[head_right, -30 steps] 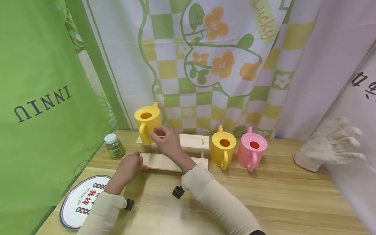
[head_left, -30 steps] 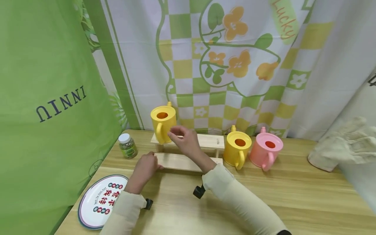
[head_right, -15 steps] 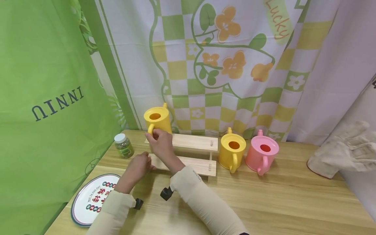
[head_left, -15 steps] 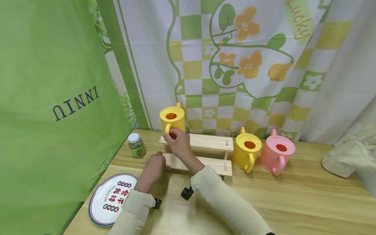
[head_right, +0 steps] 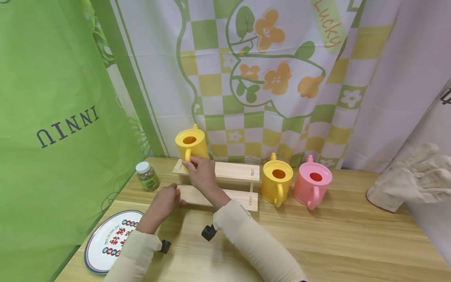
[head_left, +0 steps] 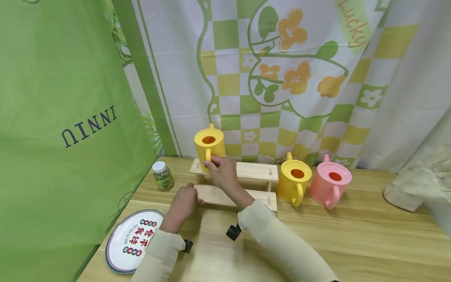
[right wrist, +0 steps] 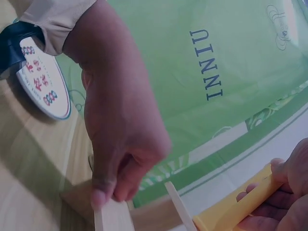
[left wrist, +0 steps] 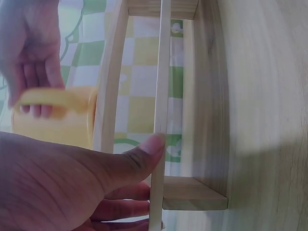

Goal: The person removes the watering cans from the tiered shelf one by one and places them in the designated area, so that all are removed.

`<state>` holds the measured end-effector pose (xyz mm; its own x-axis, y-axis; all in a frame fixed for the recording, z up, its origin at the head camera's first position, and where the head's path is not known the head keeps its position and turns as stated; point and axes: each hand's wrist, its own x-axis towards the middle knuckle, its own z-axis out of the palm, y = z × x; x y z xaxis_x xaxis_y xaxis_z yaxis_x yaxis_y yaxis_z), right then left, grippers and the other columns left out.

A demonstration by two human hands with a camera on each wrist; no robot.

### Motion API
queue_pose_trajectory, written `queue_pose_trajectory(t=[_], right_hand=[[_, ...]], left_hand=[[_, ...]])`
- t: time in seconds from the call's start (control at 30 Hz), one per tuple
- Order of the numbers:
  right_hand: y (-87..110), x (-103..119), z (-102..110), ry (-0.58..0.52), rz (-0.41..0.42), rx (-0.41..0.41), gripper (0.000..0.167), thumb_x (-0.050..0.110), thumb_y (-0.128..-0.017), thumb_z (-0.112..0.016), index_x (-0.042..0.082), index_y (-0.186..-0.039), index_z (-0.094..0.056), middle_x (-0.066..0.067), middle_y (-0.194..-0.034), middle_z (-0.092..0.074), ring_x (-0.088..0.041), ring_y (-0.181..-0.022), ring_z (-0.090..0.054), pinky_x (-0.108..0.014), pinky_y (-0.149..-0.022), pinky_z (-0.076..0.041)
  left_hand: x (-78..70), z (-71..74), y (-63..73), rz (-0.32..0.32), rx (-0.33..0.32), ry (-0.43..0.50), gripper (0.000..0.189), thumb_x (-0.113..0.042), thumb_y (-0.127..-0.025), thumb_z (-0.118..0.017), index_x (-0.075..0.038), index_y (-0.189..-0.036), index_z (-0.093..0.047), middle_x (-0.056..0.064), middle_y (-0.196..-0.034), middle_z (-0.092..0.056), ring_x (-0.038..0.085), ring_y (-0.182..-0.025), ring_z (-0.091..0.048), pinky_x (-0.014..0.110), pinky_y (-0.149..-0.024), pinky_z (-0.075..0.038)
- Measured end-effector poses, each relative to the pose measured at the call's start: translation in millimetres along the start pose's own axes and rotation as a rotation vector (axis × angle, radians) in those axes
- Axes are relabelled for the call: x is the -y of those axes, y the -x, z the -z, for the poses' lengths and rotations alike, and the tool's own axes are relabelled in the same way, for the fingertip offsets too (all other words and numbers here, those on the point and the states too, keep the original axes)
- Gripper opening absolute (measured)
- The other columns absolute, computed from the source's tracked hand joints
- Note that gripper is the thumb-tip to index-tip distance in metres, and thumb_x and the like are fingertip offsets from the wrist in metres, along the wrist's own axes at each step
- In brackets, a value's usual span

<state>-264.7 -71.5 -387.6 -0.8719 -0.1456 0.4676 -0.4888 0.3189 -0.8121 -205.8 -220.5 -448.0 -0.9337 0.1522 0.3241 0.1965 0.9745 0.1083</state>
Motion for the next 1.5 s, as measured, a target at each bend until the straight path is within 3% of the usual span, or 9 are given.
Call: queue_pose_trajectory(t=[0.2, 0.4, 0.6, 0.83, 1.07, 1.3, 1.43, 1.5], right_hand=[[8.9, -5.4, 33.1, 0.064, -0.012, -0.022, 0.013, 0.017, -0.088, -0.076, 0.006, -0.094, -0.079, -0.011, -0.082, -0.078, -0.014, -0.067, -0.061, -0.023, -0.058, -0.048], [15.0, -6.8, 61.4, 0.074, -0.017, -0.065, 0.017, 0.016, -0.089, -0.075, 0.004, -0.100, -0.079, -0.014, -0.086, -0.078, -0.017, -0.069, -0.066, -0.021, -0.057, -0.048], [16.4, -9.9, 79.3, 0.111, -0.011, -0.113, 0.017, 0.016, -0.089, -0.076, 0.004, -0.101, -0.079, -0.014, -0.086, -0.078, -0.017, -0.068, -0.066, -0.019, -0.056, -0.047], [21.0, -17.1, 94.6, 0.148, 0.044, -0.187, 0.018, 0.014, -0.087, -0.077, 0.002, -0.101, -0.079, -0.017, -0.087, -0.078, -0.025, -0.073, -0.072, -0.020, -0.059, -0.050], [23.5, -22.9, 115.3, 0.161, -0.004, -0.225, 0.017, 0.015, -0.089, -0.076, 0.004, -0.102, -0.079, -0.016, -0.088, -0.078, -0.024, -0.071, -0.071, -0.017, -0.055, -0.047], [25.4, -32.0, 135.5, 0.239, -0.036, -0.287, 0.016, 0.018, -0.089, -0.076, 0.006, -0.100, -0.079, -0.015, -0.090, -0.078, -0.028, -0.082, -0.075, -0.022, -0.062, -0.051], [27.0, -37.0, 146.0, 0.265, -0.050, -0.314, 0.017, 0.016, -0.090, -0.075, 0.005, -0.102, -0.079, -0.016, -0.091, -0.078, -0.029, -0.079, -0.074, -0.027, -0.061, -0.052], [25.5, -38.6, 152.0, 0.262, -0.042, -0.319, 0.017, 0.015, -0.091, -0.074, 0.003, -0.103, -0.078, -0.018, -0.091, -0.078, -0.031, -0.078, -0.074, -0.034, -0.082, -0.056]], left_hand=[[1.9, -2.1, -2.6, -0.029, -0.010, -0.037, 0.039, -0.031, -0.068, -0.089, -0.001, -0.064, -0.066, 0.014, -0.081, -0.066, 0.029, -0.060, -0.063, 0.038, -0.057, -0.056], [15.5, -4.7, -1.1, -0.037, -0.019, -0.034, 0.040, -0.030, -0.067, -0.089, 0.000, -0.063, -0.062, 0.016, -0.083, -0.066, 0.030, -0.061, -0.063, 0.040, -0.059, -0.057], [20.7, -8.2, -3.5, -0.024, 0.005, 0.016, 0.039, -0.027, -0.070, -0.088, -0.002, -0.062, -0.060, 0.016, -0.084, -0.066, 0.031, -0.064, -0.063, 0.041, -0.062, -0.057], [27.2, -9.7, -4.8, -0.012, 0.032, -0.014, 0.041, -0.029, -0.070, -0.088, -0.001, -0.065, -0.059, 0.015, -0.083, -0.064, 0.030, -0.063, -0.061, 0.042, -0.062, -0.055], [35.1, -11.2, -7.9, -0.042, 0.028, 0.010, 0.038, -0.026, -0.072, -0.087, -0.001, -0.066, -0.059, 0.017, -0.083, -0.064, 0.031, -0.063, -0.060, 0.043, -0.061, -0.055], [46.5, -10.7, -7.6, -0.044, 0.018, 0.090, 0.037, -0.021, -0.074, -0.086, -0.003, -0.063, -0.055, 0.021, -0.090, -0.066, 0.036, -0.066, -0.063, 0.045, -0.064, -0.056], [53.5, -6.4, -5.1, -0.048, 0.026, 0.063, 0.036, -0.023, -0.074, -0.086, -0.003, -0.064, -0.057, 0.019, -0.085, -0.065, 0.035, -0.064, -0.062, 0.045, -0.062, -0.055], [56.4, -3.0, -4.8, -0.042, 0.027, 0.046, 0.036, -0.024, -0.074, -0.086, -0.003, -0.064, -0.058, 0.017, -0.081, -0.064, 0.033, -0.062, -0.060, 0.045, -0.061, -0.054]])
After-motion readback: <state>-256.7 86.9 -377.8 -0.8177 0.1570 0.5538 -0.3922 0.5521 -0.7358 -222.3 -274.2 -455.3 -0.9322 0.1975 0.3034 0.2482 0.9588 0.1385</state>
